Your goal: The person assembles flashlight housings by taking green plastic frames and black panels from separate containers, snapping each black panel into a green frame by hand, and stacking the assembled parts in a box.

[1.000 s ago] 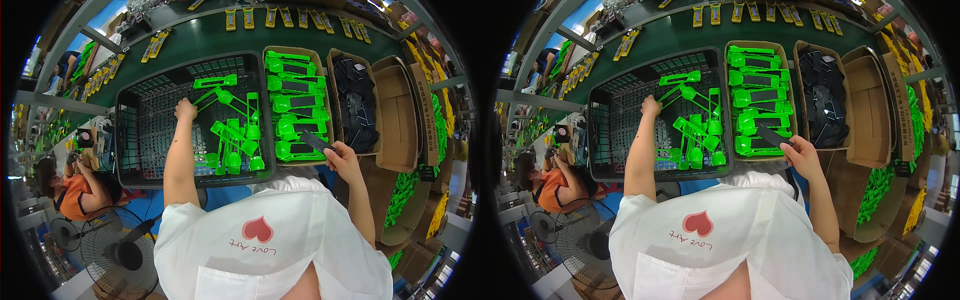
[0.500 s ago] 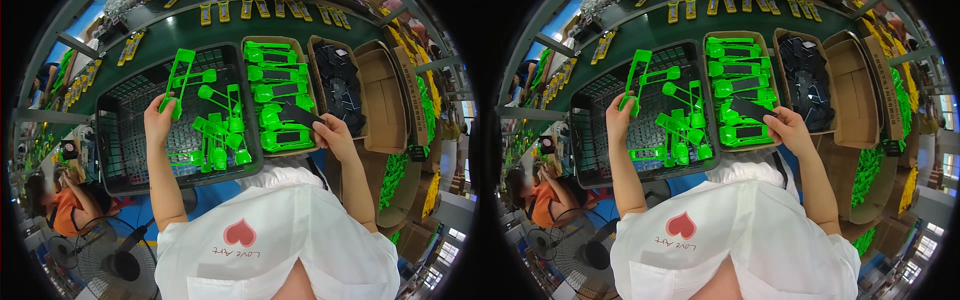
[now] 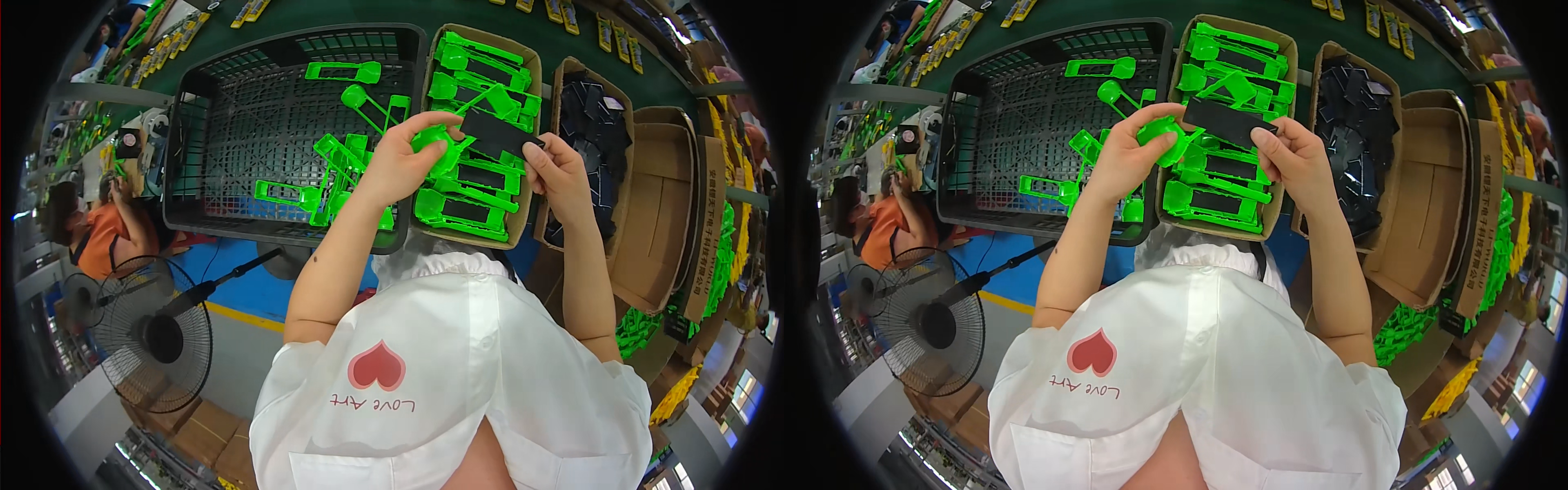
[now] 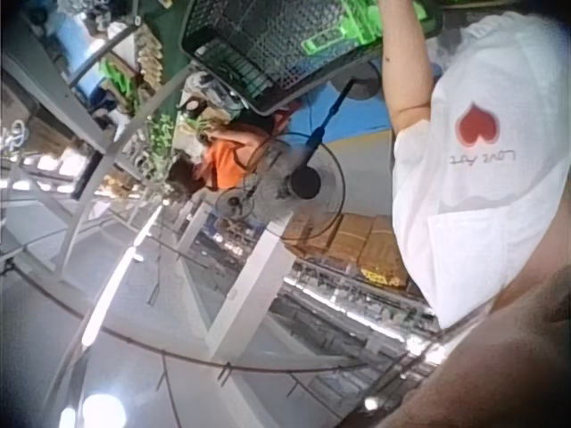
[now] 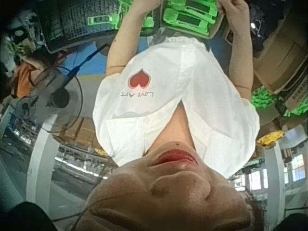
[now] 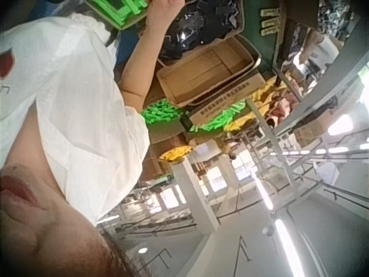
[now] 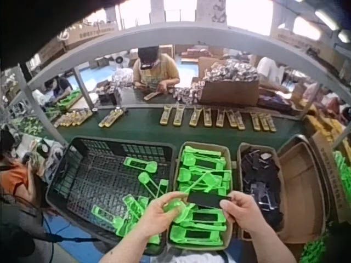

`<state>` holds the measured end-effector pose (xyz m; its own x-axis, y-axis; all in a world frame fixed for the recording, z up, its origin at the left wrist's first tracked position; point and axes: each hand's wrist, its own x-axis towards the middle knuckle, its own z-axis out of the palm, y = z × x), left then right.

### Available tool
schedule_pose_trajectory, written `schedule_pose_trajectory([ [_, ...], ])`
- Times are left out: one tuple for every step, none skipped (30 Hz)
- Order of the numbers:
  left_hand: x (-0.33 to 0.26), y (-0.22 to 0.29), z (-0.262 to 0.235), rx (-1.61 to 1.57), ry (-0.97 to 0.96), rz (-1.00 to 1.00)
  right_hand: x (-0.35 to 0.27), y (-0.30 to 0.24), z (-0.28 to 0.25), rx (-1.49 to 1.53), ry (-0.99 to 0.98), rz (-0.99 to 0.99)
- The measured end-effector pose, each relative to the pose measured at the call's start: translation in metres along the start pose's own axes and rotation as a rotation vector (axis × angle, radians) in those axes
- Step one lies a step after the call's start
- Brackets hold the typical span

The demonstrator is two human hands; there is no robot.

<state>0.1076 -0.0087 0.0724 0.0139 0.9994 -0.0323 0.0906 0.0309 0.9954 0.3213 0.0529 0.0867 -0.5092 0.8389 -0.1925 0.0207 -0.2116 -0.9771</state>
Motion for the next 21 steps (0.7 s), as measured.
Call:
schedule_pose_trajectory([
  [0.001,0.001,0.006,-0.098,0.067,-0.053,0.001,0.001,-0.002,-0.012,-0.01,0.009],
  [0.003,0.002,0.011,-0.197,0.133,-0.103,0.002,0.003,-0.002,0.008,-0.013,0.01],
  [0.005,0.001,0.013,-0.249,0.123,-0.121,0.003,0.007,-0.002,-0.029,-0.007,0.017],
  [0.008,0.001,0.016,-0.243,0.116,-0.126,0.003,0.009,-0.004,-0.074,0.006,0.024],
  [0.011,0.001,0.019,-0.288,0.093,-0.123,0.003,0.014,-0.006,-0.114,0.036,0.034],
  [0.013,0.001,0.021,-0.334,0.067,-0.118,0.003,0.018,-0.004,-0.049,0.046,0.048],
  [0.013,-0.002,0.024,-0.27,0.09,-0.094,0.003,0.024,-0.003,0.015,0.055,0.063],
  [0.013,-0.002,0.025,-0.271,0.07,-0.14,0.002,0.028,-0.006,-0.007,0.053,0.086],
  [0.014,0.0,0.026,-0.272,0.05,-0.183,0.002,0.029,-0.011,-0.007,0.066,0.079],
  [0.013,0.001,0.027,-0.16,0.051,-0.15,0.0,0.031,-0.009,-0.054,0.094,0.103],
  [0.012,-0.001,0.028,-0.125,0.043,-0.138,-0.002,0.031,-0.008,-0.102,0.122,0.125],
  [0.012,-0.003,0.029,-0.09,0.037,-0.121,-0.004,0.031,-0.006,-0.1,0.14,0.113],
  [0.011,-0.002,0.031,-0.049,0.058,-0.114,-0.006,0.033,-0.004,-0.122,0.141,0.09],
  [0.01,-0.005,0.034,-0.05,0.075,-0.114,-0.009,0.036,-0.004,-0.148,0.146,0.065],
  [0.009,-0.009,0.036,-0.09,0.088,-0.154,-0.013,0.035,-0.003,-0.18,0.129,0.068],
  [0.005,-0.008,0.038,-0.013,0.114,-0.063,-0.016,0.037,-0.002,-0.151,0.106,0.074],
  [0.007,-0.016,0.036,0.001,0.126,-0.043,-0.014,0.034,0.002,-0.196,0.119,0.059],
  [0.0,-0.019,0.035,0.06,0.139,-0.039,-0.019,0.04,0.004,-0.282,0.12,0.026],
  [-0.002,-0.03,0.035,0.062,0.145,-0.027,-0.018,0.049,0.002,-0.319,0.096,0.064],
  [-0.001,-0.036,0.037,0.036,0.122,-0.066,-0.018,0.063,-0.004,-0.32,0.084,0.051],
  [-0.002,-0.039,0.038,0.007,0.108,-0.082,-0.02,0.061,-0.004,-0.31,0.061,0.07],
])
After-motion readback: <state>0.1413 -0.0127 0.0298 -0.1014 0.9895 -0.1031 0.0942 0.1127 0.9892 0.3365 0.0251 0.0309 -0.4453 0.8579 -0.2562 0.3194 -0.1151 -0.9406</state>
